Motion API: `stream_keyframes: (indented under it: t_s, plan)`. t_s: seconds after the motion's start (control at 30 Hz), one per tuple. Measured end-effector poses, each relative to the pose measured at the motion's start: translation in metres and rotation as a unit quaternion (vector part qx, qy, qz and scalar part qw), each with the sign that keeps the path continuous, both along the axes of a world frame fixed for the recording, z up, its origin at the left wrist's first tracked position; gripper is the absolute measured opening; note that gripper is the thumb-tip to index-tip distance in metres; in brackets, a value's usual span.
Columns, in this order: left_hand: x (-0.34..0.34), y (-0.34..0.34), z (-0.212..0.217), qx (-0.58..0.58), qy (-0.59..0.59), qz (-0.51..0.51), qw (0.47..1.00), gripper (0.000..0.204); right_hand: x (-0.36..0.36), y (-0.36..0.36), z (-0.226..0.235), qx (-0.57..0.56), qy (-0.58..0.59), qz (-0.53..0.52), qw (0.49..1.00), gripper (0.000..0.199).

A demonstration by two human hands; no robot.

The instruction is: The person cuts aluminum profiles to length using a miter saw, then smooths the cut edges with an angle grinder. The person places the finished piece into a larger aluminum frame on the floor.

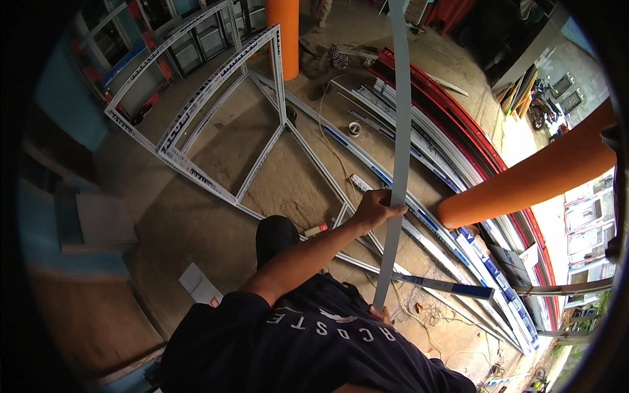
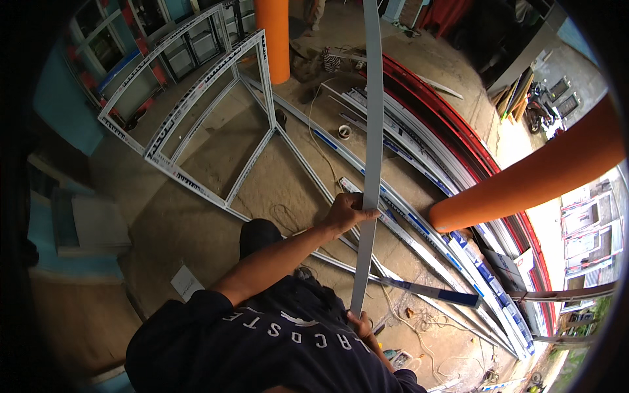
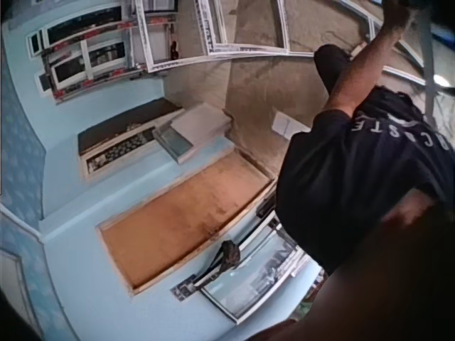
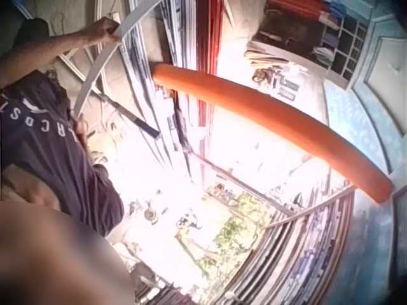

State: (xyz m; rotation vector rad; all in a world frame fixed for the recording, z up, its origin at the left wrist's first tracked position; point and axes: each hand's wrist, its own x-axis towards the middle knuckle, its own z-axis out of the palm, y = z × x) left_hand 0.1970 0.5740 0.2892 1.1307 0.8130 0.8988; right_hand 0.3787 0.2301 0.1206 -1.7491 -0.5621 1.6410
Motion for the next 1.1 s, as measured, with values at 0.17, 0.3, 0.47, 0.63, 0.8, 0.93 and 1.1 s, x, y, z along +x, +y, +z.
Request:
stream_keyframes:
  t_s: [0.17, 0.3, 0.47, 0.63, 0.8, 0.93, 1.1]
  plan:
    - [-0.018, 0.11, -0.024, -0.036, 0.008, -0.016, 0.999, 0.026, -0.033, 0.107, 0.006, 0.011, -0.009, -0.009, 1.0, 0.035]
    - [-0.031, 0.219, -0.043, -0.062, 0.006, -0.041, 0.997, 0.027, -0.049, 0.201, -0.02, 0.051, -0.064, 0.036, 0.996, 0.03]
    - [-0.049, 0.352, -0.029, -0.027, 0.014, -0.059, 0.998, 0.024, -0.089, 0.318, -0.034, 0.042, 0.011, -0.033, 0.999, 0.019]
    - [-0.071, 0.479, -0.016, 0.06, 0.128, -0.066, 0.988, 0.027, -0.102, 0.427, -0.027, 0.003, -0.009, 0.025, 1.0, 0.025]
    - [-0.088, 0.57, -0.02, 0.082, 0.2, -0.029, 0.976, 0.04, -0.112, 0.495, -0.067, 0.07, -0.041, 0.028, 0.996, 0.031]
    - [-0.097, 0.652, -0.032, 0.038, 0.241, -0.018, 0.97, 0.039, -0.109, 0.561, -0.096, 0.049, -0.052, 0.025, 0.997, 0.032]
    - [-0.089, 0.77, -0.054, -0.025, 0.21, 0.02, 0.977, 0.038, -0.095, 0.692, -0.1, 0.066, -0.073, 0.063, 0.993, 0.036]
